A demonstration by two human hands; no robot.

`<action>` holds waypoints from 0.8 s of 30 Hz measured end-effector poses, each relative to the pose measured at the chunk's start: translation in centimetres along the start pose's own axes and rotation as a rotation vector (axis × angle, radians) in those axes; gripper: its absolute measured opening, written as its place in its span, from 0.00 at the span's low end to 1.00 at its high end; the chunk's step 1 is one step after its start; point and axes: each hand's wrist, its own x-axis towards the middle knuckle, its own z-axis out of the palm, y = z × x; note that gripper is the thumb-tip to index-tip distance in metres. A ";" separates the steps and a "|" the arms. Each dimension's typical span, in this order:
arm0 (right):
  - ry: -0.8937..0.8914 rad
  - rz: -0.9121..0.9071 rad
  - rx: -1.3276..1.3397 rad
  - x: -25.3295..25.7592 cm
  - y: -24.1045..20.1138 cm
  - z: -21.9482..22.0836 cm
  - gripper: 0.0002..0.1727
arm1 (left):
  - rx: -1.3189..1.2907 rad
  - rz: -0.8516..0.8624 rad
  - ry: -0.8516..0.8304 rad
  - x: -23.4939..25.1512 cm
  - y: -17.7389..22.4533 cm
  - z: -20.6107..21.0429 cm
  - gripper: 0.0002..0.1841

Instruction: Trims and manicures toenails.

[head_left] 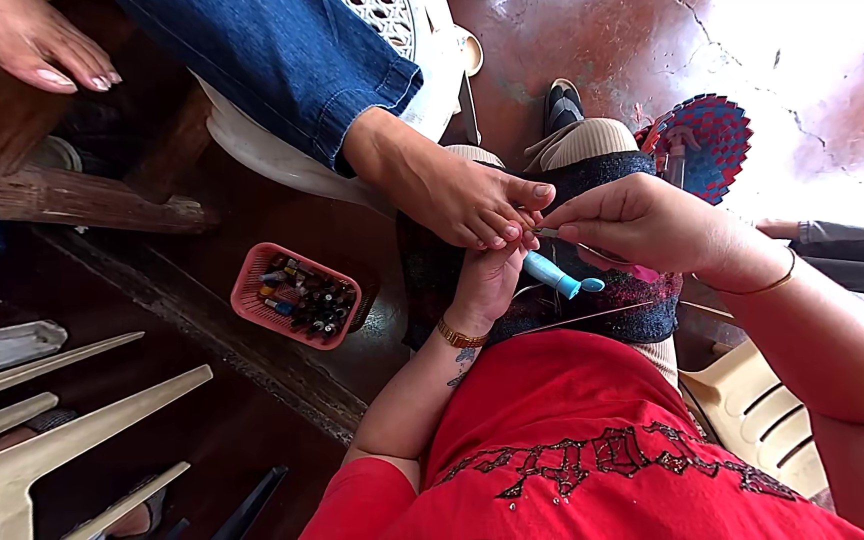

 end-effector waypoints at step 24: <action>-0.114 0.037 -0.181 1.2 -1.5 -1.5 0.12 | -0.024 -0.012 0.028 0.0 0.0 0.1 0.05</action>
